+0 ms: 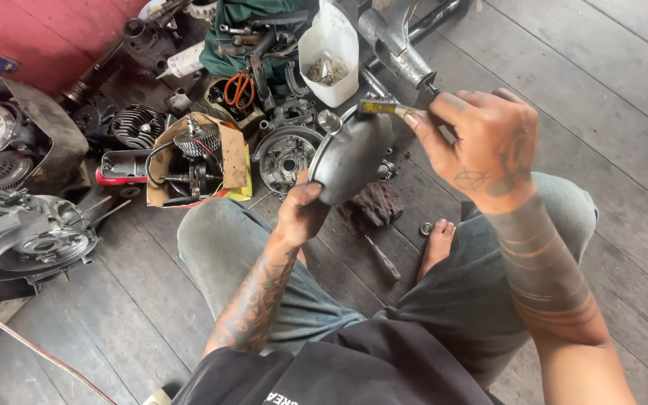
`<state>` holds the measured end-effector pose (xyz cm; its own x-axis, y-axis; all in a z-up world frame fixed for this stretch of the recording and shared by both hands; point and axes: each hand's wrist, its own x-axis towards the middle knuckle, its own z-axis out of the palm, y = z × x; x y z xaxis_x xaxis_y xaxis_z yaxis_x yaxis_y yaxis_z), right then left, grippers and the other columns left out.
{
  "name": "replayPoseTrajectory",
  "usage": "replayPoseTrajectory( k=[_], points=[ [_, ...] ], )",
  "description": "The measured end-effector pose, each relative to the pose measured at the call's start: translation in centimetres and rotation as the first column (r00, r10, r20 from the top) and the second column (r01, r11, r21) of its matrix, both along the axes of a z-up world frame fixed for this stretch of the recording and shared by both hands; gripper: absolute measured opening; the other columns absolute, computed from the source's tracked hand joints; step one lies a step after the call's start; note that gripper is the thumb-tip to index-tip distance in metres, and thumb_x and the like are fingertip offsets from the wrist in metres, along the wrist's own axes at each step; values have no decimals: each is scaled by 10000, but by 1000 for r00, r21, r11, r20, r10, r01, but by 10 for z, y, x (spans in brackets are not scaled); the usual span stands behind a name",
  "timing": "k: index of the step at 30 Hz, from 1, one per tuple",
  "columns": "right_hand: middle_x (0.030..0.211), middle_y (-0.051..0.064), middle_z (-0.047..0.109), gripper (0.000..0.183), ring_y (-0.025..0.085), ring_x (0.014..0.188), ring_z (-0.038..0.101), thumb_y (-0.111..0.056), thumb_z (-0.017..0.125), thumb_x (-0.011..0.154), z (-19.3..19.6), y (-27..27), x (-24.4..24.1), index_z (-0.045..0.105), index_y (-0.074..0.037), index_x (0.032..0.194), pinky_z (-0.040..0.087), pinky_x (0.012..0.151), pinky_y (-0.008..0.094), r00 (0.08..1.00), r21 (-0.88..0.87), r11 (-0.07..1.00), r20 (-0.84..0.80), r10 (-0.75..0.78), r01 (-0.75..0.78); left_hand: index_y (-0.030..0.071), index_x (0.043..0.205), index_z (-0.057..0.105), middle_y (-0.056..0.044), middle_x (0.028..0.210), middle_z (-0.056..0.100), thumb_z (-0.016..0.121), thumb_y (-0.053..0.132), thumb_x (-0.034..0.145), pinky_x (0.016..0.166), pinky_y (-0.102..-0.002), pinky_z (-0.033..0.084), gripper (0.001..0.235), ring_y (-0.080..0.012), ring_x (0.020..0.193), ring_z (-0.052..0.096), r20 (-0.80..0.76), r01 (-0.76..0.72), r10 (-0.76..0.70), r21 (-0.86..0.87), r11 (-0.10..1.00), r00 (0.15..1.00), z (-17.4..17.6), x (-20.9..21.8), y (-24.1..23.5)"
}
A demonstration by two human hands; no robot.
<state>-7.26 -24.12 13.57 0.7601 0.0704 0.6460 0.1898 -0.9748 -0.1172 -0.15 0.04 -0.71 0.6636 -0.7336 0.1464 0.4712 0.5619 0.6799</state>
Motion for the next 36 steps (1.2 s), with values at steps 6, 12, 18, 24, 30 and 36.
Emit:
replayPoseTrajectory(
  k=[6, 12, 18, 24, 30, 36],
  points=[
    [689, -25, 559, 242, 183, 561, 463, -249, 820, 1022, 14, 4, -4, 725, -120, 841, 412, 624, 313, 998, -137, 988, -1, -67, 66, -50, 1354, 564, -156, 1257, 644, 616, 303, 854, 1043, -371, 404, 614, -256, 1152, 567, 81, -58, 55, 32, 998, 995, -2, 0, -5],
    [446, -20, 436, 351, 127, 369, 308, -323, 708, 1037, 17, -10, 0, 749, -63, 805, 208, 412, 287, 928, 337, 942, -346, 141, -17, -27, 1507, 480, -183, 1404, 613, 620, 381, 771, 1122, -468, 386, 853, -324, 1269, 556, 317, -174, 103, 206, 963, 943, 23, -6, -9],
    [431, 7, 447, 388, 157, 389, 478, -295, 570, 1077, 8, -16, 4, 573, -167, 711, 370, 541, 309, 815, 612, 777, -520, 257, 145, -35, 1145, 684, -241, 1244, 620, 570, 461, 786, 976, -460, 443, 622, -306, 1137, 557, 636, -397, 194, 193, 897, 747, 25, -4, -22],
    [653, 9, 661, 317, 183, 623, 683, -330, 740, 1082, -23, -24, 13, 688, -187, 804, 498, 737, 321, 953, -157, 958, -146, -265, 242, -17, 1278, 666, -130, 1207, 626, 565, 395, 792, 941, -372, 457, 645, -226, 1071, 550, 531, -356, 178, 255, 899, 829, 18, -3, -27],
    [553, 45, 523, 390, 267, 577, 584, -286, 712, 1138, -5, -28, -1, 611, -154, 785, 442, 682, 320, 979, 369, 926, -204, -7, 84, 12, 1156, 623, -201, 922, 643, 576, 298, 808, 858, -477, 479, 453, -317, 832, 603, -27, -336, 345, 171, 926, 938, -1, -16, -33],
    [455, -22, 479, 459, 164, 439, 477, -263, 616, 1122, 9, -7, -3, 583, -189, 670, 408, 621, 289, 903, 367, 922, -428, 47, 126, -14, 1121, 656, -183, 905, 654, 591, 262, 771, 844, -450, 519, 450, -274, 848, 626, 23, -306, 306, 128, 943, 952, 11, -17, -32]
  ],
)
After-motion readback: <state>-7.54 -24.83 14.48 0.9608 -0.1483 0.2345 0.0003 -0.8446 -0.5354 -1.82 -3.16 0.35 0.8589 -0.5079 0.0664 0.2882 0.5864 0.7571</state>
